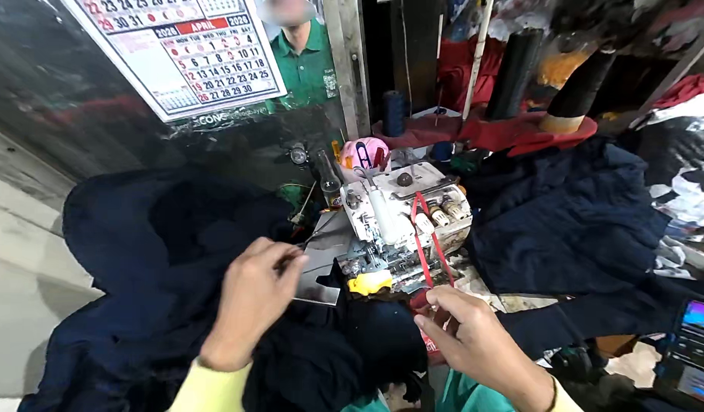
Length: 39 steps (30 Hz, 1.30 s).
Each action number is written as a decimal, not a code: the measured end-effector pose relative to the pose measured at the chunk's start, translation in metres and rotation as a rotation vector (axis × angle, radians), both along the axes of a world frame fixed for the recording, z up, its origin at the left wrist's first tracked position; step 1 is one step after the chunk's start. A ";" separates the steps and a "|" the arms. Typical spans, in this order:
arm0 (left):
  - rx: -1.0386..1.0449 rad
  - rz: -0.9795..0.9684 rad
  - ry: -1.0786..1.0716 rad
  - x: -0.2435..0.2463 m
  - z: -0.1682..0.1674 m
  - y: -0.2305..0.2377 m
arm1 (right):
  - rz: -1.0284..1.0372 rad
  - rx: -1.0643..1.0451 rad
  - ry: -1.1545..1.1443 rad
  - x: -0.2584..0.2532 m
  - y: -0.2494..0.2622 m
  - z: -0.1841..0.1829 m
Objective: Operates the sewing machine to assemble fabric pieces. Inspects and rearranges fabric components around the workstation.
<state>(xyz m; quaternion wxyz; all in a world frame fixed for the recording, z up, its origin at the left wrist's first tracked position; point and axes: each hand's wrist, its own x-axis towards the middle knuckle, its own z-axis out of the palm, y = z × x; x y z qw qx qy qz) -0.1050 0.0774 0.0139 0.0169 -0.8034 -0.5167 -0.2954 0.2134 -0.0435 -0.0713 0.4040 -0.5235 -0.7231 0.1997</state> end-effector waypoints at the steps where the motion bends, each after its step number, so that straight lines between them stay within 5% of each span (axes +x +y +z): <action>1: -0.032 -0.030 0.022 0.018 -0.004 0.000 | 0.028 -0.021 -0.007 -0.004 0.000 0.000; 5: -0.149 -0.119 0.144 0.062 -0.030 0.023 | 0.130 -0.098 -0.084 -0.020 -0.005 0.004; 10: -0.070 -0.216 0.066 0.044 -0.037 0.034 | 0.175 -0.340 -0.075 -0.018 -0.023 0.025; 13: -0.036 -0.214 -0.105 0.031 -0.051 0.033 | 0.303 -0.342 0.216 -0.034 -0.020 -0.008; 18: -0.060 -0.138 -0.291 0.044 -0.053 0.028 | 0.411 -0.789 0.971 -0.101 0.008 -0.005; 23: -0.084 -0.089 -0.282 0.051 -0.052 0.026 | 0.418 -0.821 1.233 -0.131 0.028 -0.004; 31: -0.297 -0.115 -0.496 0.056 -0.039 0.023 | 0.342 -0.787 1.364 -0.124 0.021 0.008; 39: -0.062 -0.079 -0.630 0.078 -0.065 0.018 | 0.336 -0.773 1.205 -0.092 0.012 0.005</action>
